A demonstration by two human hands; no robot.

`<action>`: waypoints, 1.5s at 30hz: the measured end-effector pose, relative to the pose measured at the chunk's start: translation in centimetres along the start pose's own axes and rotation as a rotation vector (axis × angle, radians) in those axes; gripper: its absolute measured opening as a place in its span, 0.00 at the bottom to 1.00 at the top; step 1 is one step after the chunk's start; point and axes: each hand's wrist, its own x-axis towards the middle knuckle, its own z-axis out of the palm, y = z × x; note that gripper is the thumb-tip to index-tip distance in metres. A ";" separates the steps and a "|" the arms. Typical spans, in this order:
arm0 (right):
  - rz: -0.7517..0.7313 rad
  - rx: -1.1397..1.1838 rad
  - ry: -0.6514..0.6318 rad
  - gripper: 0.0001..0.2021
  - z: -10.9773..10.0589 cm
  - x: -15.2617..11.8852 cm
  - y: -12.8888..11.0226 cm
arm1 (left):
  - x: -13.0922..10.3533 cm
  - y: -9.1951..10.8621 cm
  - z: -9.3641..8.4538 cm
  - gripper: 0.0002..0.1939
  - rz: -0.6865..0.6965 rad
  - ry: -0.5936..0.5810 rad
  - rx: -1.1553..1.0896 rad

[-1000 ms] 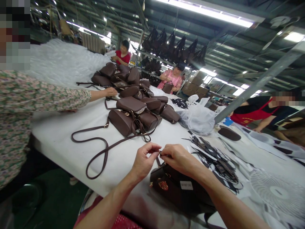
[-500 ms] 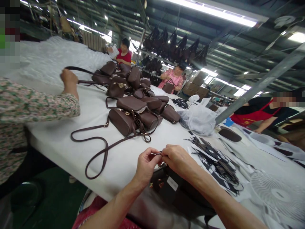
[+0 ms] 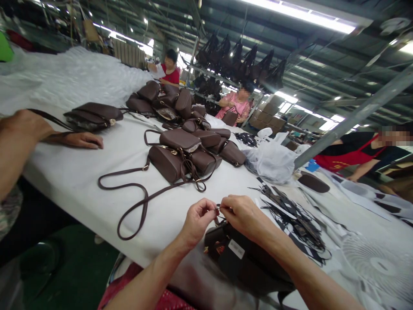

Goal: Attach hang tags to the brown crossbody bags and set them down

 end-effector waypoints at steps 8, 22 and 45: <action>-0.135 0.585 -0.225 0.06 -2.3 -1.9 0.5 | -0.2 -0.7 -0.1 0.09 -0.284 -0.035 -0.582; -0.479 -0.112 -0.143 0.07 -0.6 -4.7 0.6 | -0.2 -0.7 -0.8 0.04 -0.331 -0.087 -0.721; -0.033 -0.405 -0.139 0.10 -1.7 1.2 -1.6 | 0.1 -3.2 -2.3 0.14 -0.350 -0.005 -0.866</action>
